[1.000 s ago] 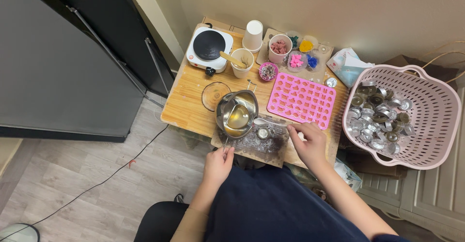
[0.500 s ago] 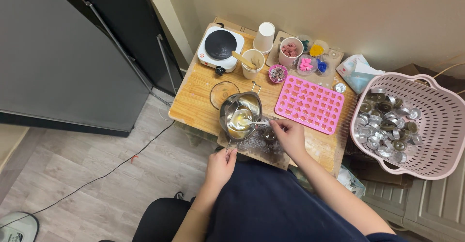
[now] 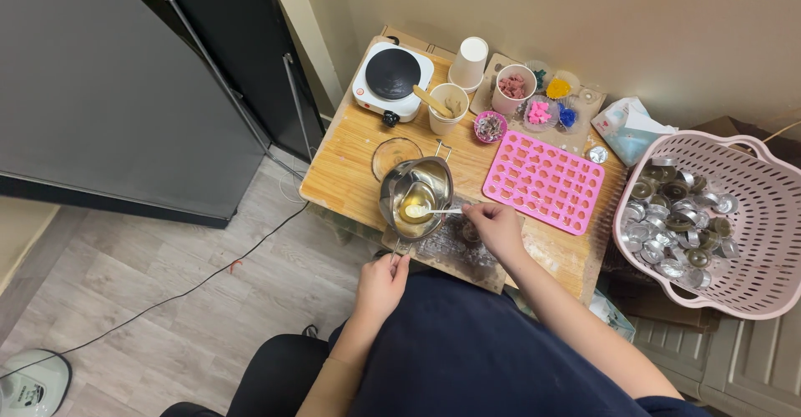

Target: The person is melting wax and pouring it into small molds to create wax melts.

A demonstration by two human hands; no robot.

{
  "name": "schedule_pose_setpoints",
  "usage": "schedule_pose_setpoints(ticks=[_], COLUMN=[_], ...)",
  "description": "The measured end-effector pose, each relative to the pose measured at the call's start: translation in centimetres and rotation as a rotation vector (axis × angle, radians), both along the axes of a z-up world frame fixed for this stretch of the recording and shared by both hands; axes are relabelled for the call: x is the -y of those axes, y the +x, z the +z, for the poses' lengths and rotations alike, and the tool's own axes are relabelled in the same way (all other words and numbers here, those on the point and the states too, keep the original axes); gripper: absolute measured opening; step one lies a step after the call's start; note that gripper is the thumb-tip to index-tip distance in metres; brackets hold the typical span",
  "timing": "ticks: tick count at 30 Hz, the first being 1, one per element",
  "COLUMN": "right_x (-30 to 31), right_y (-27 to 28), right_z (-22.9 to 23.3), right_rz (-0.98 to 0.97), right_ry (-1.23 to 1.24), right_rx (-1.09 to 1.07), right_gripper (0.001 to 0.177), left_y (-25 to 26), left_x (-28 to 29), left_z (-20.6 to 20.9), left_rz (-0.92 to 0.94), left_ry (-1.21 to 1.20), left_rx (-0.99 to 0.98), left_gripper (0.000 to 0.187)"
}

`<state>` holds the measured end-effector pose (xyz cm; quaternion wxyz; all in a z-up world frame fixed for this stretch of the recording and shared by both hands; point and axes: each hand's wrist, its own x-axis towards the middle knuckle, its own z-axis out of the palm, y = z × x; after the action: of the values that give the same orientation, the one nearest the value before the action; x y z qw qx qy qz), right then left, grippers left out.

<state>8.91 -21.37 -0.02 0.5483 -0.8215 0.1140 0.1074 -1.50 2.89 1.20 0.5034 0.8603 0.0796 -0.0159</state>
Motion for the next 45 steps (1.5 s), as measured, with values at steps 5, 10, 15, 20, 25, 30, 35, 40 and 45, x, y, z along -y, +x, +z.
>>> schedule_pose_setpoints(ticks=[5,10,15,20,25,30,35,40,45], right_x=[-0.1,0.4,1.4,2.3,3.2,3.6,2.1,1.0,0.3], right_y=[0.2,0.2,0.0,-0.5,-1.0,-1.2,-1.5,-2.2,-2.9], right_z=[-0.1,0.2,0.3,0.8,0.2,-1.0,1.1,3.0,5.1], right_rz=[-0.008,-0.030,-0.028,-0.045,-0.045,-0.056,-0.043,0.088,0.215], right_ry=[0.055,0.044,0.068,0.084,0.046,-0.003,-0.157,-0.426,-0.590], right_rx=[0.016,0.019,0.071,0.071,0.083,0.087,0.127,0.470,0.742], right_gripper=[0.028,0.030,0.030,0.027,0.032,0.033,0.027,0.019,0.010], left_y=[0.0,0.0,0.4,0.5,0.8,0.9,0.7,0.7,0.6], left_x=[-0.3,-0.8,-1.4,-2.2,-2.7,-2.8,-2.7,-2.6,-2.5], left_z=[-0.2,-0.8,0.0,-0.6,-0.9,-0.4,-0.6,-0.1,-0.3], left_rz=[0.007,0.003,0.045,0.029,0.039,0.056,0.057,0.063,0.063], left_ry=[0.020,0.039,0.041,0.056,0.060,0.054,0.072,0.074,0.056], left_rx=[-0.006,0.039,-0.035,0.011,0.022,0.026,0.007,-0.012,0.018], left_gripper=[0.034,0.036,0.036,0.038,0.040,0.038,0.040,0.039,0.035])
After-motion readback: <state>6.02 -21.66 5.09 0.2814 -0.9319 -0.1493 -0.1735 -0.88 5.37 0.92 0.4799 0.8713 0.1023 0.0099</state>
